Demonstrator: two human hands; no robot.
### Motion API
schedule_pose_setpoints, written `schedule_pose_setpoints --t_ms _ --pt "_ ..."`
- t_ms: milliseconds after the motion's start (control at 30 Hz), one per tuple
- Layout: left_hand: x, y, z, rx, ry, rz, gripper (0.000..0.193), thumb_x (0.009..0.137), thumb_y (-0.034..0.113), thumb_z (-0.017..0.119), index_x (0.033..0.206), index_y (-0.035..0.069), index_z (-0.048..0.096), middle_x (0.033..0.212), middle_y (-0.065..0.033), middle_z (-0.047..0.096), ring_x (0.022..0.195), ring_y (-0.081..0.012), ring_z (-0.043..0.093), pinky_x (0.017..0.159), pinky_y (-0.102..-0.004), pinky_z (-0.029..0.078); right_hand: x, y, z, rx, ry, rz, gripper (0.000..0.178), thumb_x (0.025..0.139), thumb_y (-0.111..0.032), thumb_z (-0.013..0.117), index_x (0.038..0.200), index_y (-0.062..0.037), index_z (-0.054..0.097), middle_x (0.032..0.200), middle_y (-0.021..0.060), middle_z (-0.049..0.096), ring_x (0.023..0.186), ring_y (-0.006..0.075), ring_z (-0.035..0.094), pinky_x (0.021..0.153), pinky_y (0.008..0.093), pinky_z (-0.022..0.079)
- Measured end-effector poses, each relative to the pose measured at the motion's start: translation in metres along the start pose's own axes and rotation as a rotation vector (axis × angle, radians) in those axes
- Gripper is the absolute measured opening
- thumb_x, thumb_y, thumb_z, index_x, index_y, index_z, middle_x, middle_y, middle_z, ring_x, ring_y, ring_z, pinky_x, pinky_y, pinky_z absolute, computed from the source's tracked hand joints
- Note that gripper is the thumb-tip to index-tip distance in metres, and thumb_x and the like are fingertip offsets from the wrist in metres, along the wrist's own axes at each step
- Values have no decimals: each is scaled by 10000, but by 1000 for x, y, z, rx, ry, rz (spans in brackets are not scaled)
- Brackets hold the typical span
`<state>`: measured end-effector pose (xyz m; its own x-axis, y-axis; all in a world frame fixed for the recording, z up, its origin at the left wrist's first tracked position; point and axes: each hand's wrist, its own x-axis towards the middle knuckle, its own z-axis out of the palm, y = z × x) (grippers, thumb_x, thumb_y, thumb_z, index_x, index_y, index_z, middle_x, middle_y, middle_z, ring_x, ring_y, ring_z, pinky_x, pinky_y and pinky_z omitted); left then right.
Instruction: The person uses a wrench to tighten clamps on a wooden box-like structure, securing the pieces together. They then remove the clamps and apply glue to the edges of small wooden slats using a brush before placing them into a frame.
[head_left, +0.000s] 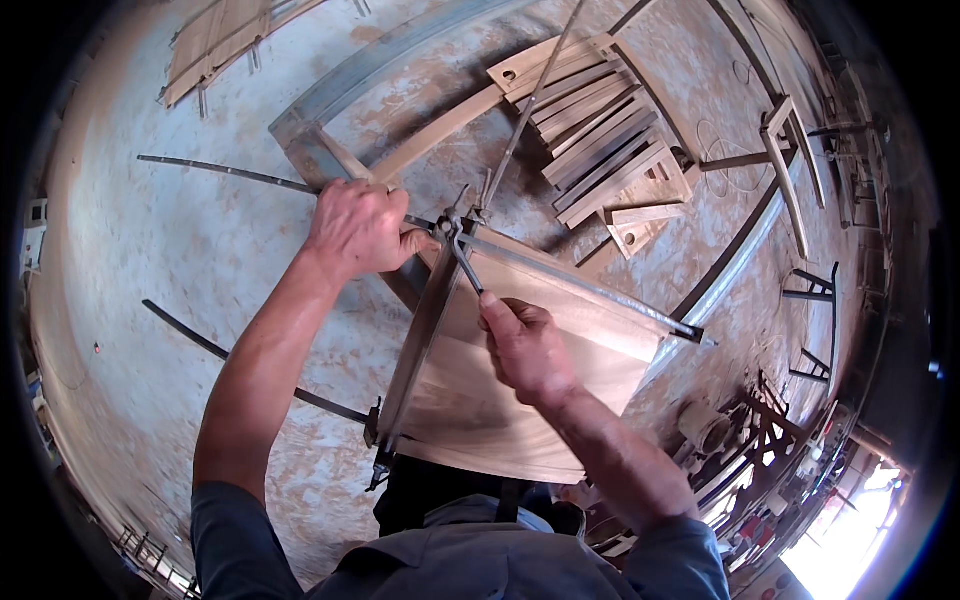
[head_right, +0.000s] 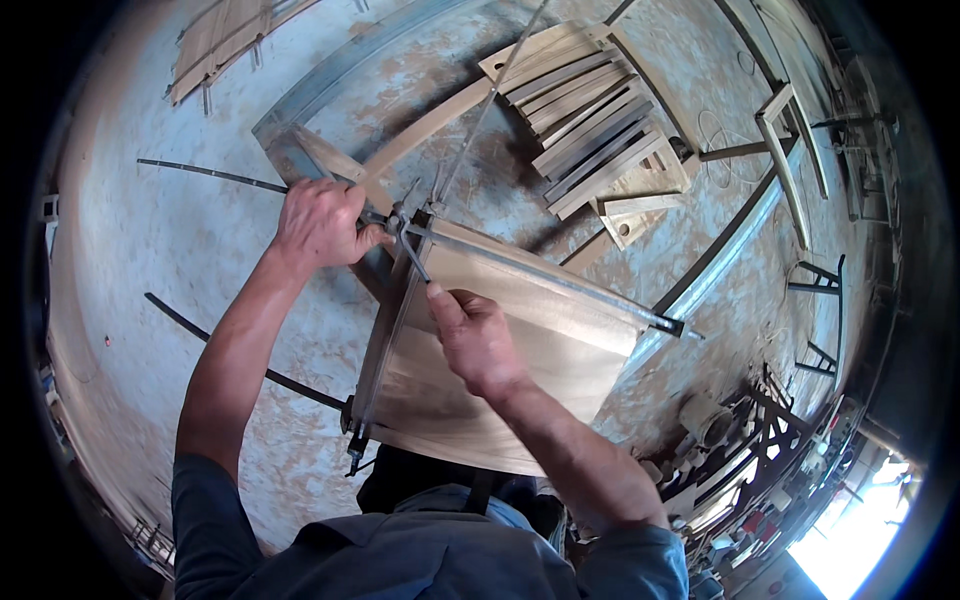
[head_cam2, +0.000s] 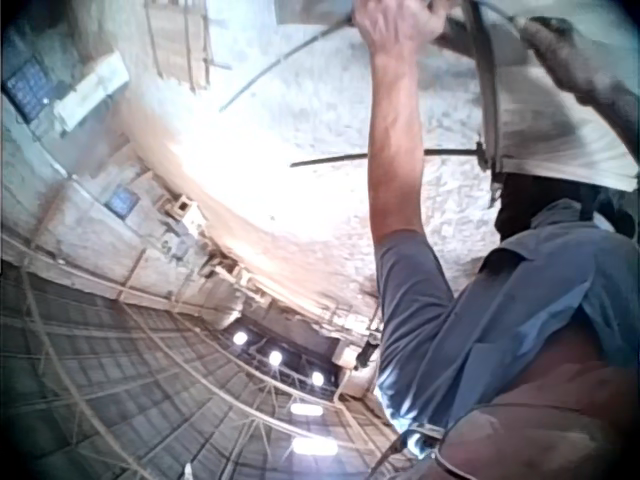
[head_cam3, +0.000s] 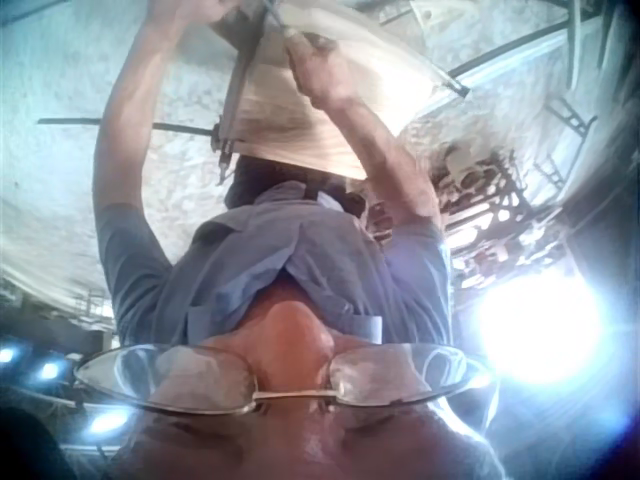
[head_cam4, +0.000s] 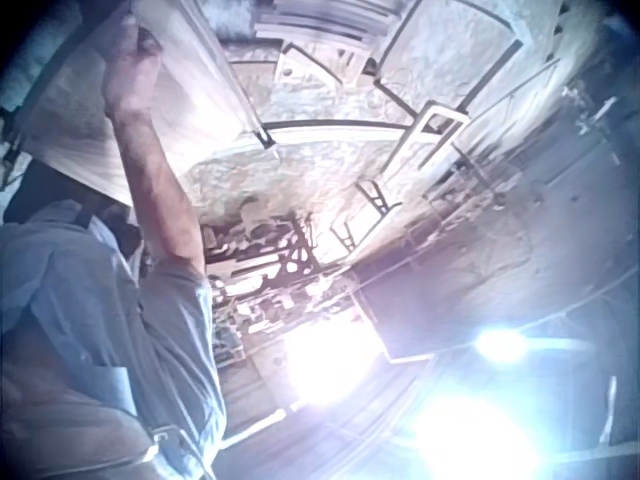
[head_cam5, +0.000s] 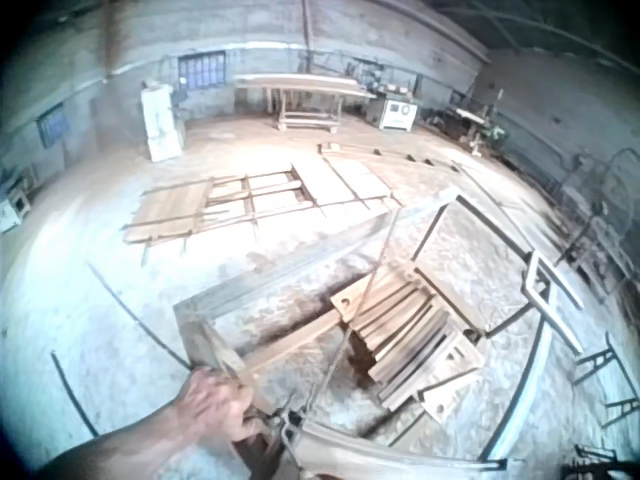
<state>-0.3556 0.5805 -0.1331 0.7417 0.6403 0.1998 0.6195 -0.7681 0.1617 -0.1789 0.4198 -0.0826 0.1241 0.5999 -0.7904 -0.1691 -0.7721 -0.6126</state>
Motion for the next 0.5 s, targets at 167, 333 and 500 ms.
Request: schedule_pose_setpoints --t_ms 167,333,500 --pt "-3 -1 -4 -31 -30 -8 442 652 463 768 684 60 592 642 -121 612 655 -308 632 603 -433 476 13 24 10 93 20 -124 370 962 -380 557 793 -52 531 533 -59 377 393 40 295 348 229 225" --pt "5 0 -12 -119 -164 21 404 701 435 737 746 48 631 684 -124 629 693 -329 636 661 -449 495 11 20 7 148 -2 -67 364 964 -370 557 791 -50 538 529 -58 373 390 41 294 345 230 227" --pt "9 16 -12 -119 -222 -2 359 727 391 720 817 48 666 741 -136 643 746 -335 645 689 -448 505 8 22 13 177 23 -61 356 963 -377 556 790 -67 536 525 -52 375 380 48 293 342 236 227"
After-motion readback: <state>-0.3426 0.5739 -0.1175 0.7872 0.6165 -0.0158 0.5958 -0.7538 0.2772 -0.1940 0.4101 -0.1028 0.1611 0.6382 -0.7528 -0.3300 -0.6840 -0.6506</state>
